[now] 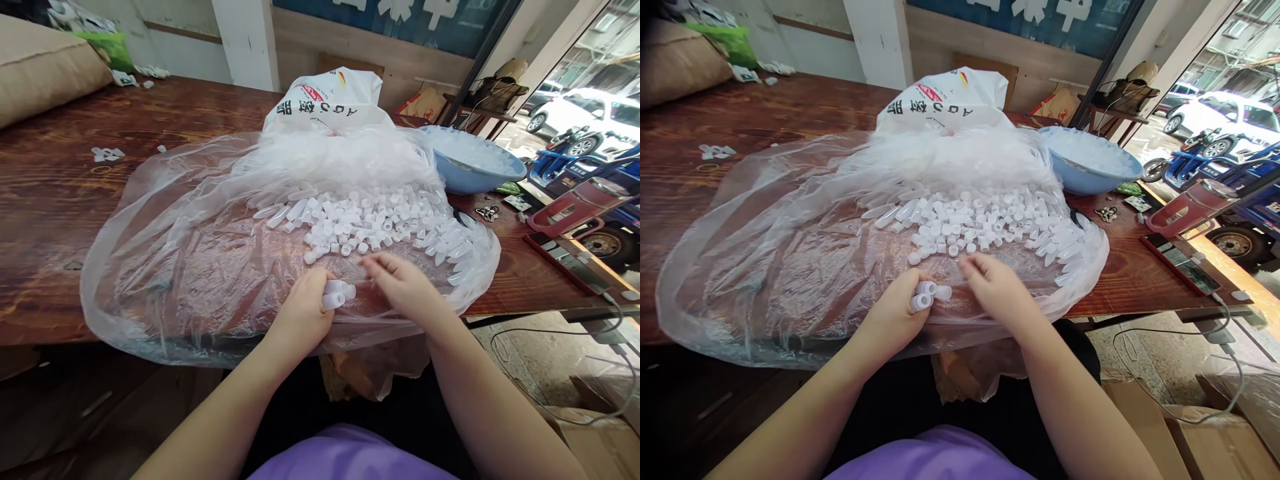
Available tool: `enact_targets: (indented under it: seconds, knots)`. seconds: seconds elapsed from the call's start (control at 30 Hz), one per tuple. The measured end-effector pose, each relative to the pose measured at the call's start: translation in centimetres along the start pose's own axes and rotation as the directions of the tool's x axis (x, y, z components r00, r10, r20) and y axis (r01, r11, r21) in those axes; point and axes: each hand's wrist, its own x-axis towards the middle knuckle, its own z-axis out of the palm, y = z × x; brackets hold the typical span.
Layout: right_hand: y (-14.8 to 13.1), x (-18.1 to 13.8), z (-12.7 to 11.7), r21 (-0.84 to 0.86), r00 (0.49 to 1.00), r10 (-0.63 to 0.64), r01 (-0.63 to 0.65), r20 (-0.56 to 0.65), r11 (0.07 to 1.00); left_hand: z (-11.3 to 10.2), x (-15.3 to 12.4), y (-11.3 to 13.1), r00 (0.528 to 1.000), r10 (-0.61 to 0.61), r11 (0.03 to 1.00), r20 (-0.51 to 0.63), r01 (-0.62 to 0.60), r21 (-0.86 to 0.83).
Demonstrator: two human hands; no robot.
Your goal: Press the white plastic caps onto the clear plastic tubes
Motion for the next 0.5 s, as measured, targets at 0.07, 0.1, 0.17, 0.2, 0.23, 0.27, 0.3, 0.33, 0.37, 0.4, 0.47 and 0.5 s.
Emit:
enact_targets:
  seconds: [0.07,0.1,0.17,0.2,0.23,0.27,0.3,0.33,0.37,0.4,0.47,0.5]
  knots:
    - [0.8,1.7,-0.7,-0.202,0.980,0.029,-0.070,-0.199,0.977,0.0,0.0,0.0,1.000,0.012,1.000,0.002,-0.012,0.003]
    - [1.1,2.5,-0.8,-0.303,0.969,0.023,-0.100,-0.247,0.948,-0.1,0.0,-0.1,1.000,0.019,1.000,0.002,-0.019,-0.002]
    - [1.5,3.9,-0.7,-0.458,0.974,-0.012,-0.096,-0.228,0.884,0.0,0.0,-0.2,0.999,0.039,0.999,0.003,-0.039,-0.012]
    - [1.6,4.3,-0.5,-0.503,0.981,-0.032,-0.069,-0.189,0.861,0.0,-0.1,-0.3,0.999,0.045,0.999,0.005,-0.045,-0.011]
    - [1.7,4.6,-0.3,-0.532,0.987,-0.052,-0.037,-0.151,0.846,0.0,-0.1,-0.4,0.999,0.046,0.999,0.006,-0.046,-0.006]
    - [1.8,4.6,-0.1,-0.548,0.990,-0.066,-0.012,-0.123,0.836,0.1,-0.1,-0.4,0.999,0.046,0.999,0.006,-0.046,0.003]
    - [1.7,4.5,0.1,-0.551,0.991,-0.075,0.001,-0.112,0.835,0.1,-0.1,-0.5,0.999,0.045,0.999,0.005,-0.045,0.012]
    - [1.7,4.1,0.1,-0.540,0.990,-0.082,0.007,-0.116,0.842,0.2,-0.1,-0.5,0.999,0.046,0.999,0.003,-0.046,0.019]
    - [1.5,3.6,0.1,-0.511,0.987,-0.095,0.017,-0.127,0.859,0.2,-0.1,-0.5,0.999,0.047,0.999,0.004,-0.048,0.022]
    - [1.3,3.0,0.0,-0.463,0.983,-0.121,0.042,-0.141,0.885,0.3,-0.1,-0.6,0.999,0.050,0.999,0.006,-0.050,0.023]
    - [0.6,1.3,-0.3,-0.321,0.961,-0.232,0.175,-0.149,0.931,0.3,-0.1,-0.6,0.998,0.054,0.998,0.017,-0.055,0.016]
    - [0.1,0.5,-0.4,-0.240,0.940,-0.313,0.275,-0.138,0.931,0.4,-0.1,-0.6,0.998,0.058,0.998,0.022,-0.058,0.010]
